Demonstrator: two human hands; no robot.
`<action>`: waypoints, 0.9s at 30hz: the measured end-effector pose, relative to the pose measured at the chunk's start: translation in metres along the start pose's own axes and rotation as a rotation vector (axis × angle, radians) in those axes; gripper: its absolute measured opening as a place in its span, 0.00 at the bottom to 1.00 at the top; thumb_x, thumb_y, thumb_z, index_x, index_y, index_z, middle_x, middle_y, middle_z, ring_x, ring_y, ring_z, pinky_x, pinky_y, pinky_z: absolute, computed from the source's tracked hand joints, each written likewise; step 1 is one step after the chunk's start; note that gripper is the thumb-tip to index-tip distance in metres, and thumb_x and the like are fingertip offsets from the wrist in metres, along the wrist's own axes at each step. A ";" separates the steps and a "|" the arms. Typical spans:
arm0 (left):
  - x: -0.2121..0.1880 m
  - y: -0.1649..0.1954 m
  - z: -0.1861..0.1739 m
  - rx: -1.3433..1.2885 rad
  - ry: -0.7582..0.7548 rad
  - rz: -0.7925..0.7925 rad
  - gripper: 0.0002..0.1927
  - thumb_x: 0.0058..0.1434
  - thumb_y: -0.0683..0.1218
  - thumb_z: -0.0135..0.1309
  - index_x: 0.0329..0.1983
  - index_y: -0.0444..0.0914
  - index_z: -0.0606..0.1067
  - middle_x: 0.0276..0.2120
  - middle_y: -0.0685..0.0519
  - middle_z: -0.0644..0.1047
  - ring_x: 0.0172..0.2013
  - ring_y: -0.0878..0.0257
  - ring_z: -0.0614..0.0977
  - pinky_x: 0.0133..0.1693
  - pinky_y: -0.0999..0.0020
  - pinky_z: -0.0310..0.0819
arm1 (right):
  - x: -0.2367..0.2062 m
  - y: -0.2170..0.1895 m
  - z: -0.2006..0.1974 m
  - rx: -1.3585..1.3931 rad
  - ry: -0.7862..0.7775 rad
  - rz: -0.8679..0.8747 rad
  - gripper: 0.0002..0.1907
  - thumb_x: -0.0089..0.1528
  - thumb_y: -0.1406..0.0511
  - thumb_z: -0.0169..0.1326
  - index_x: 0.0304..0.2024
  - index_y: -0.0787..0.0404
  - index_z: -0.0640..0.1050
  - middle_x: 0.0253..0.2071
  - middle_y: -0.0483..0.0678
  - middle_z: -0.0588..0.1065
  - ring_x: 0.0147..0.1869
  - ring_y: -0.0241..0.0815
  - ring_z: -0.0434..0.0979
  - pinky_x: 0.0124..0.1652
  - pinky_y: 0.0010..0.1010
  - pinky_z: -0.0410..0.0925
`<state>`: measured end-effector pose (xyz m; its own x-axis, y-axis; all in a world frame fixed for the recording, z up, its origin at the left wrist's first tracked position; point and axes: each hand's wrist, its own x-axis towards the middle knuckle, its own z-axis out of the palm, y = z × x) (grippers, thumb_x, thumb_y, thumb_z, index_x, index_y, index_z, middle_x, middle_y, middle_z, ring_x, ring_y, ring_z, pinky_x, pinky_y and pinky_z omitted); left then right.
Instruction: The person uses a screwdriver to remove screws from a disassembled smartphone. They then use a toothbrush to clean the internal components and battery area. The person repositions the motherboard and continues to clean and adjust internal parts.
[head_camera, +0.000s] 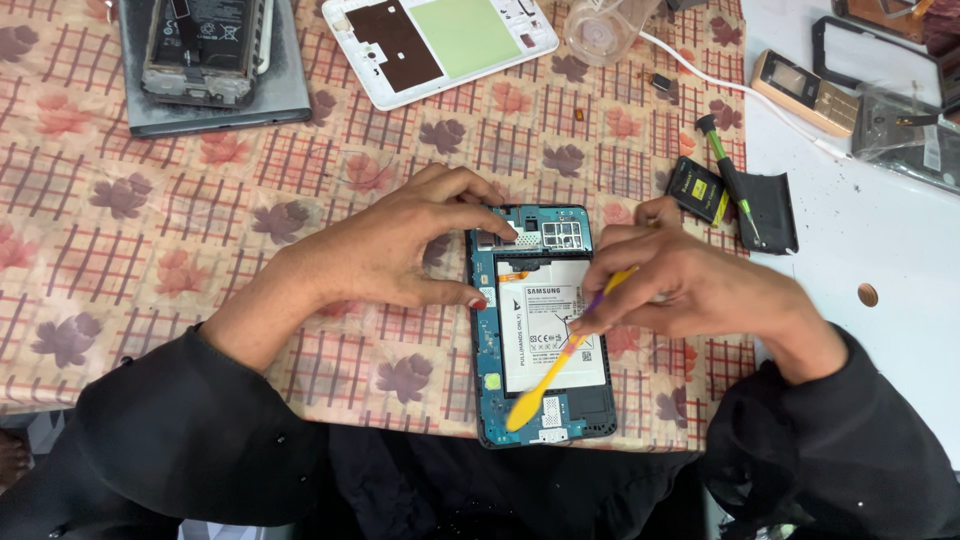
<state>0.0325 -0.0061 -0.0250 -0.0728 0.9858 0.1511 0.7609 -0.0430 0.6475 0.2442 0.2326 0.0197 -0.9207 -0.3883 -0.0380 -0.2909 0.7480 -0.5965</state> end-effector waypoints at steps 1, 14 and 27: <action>0.000 0.000 0.000 -0.004 0.000 0.007 0.36 0.40 0.53 0.75 0.56 0.49 0.78 0.61 0.51 0.68 0.65 0.52 0.65 0.64 0.52 0.63 | -0.003 0.000 -0.003 -0.044 0.023 -0.019 0.10 0.51 0.62 0.70 0.35 0.40 0.89 0.35 0.33 0.81 0.42 0.29 0.75 0.53 0.38 0.50; -0.001 -0.001 -0.002 -0.001 0.024 0.069 0.36 0.42 0.52 0.75 0.57 0.47 0.77 0.62 0.50 0.68 0.65 0.50 0.66 0.64 0.53 0.64 | -0.011 0.005 -0.014 -0.092 0.020 0.009 0.17 0.49 0.69 0.69 0.38 0.42 0.89 0.35 0.34 0.80 0.43 0.31 0.75 0.57 0.41 0.49; 0.001 0.000 -0.004 0.014 0.004 0.044 0.36 0.42 0.52 0.74 0.57 0.47 0.77 0.60 0.50 0.69 0.63 0.51 0.68 0.61 0.53 0.66 | 0.004 -0.011 0.008 -0.012 0.052 -0.060 0.15 0.50 0.67 0.68 0.39 0.43 0.89 0.36 0.34 0.79 0.42 0.31 0.72 0.52 0.37 0.50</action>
<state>0.0302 -0.0060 -0.0218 -0.0418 0.9823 0.1826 0.7726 -0.0841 0.6293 0.2458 0.2182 0.0200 -0.9136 -0.4046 0.0393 -0.3489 0.7309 -0.5865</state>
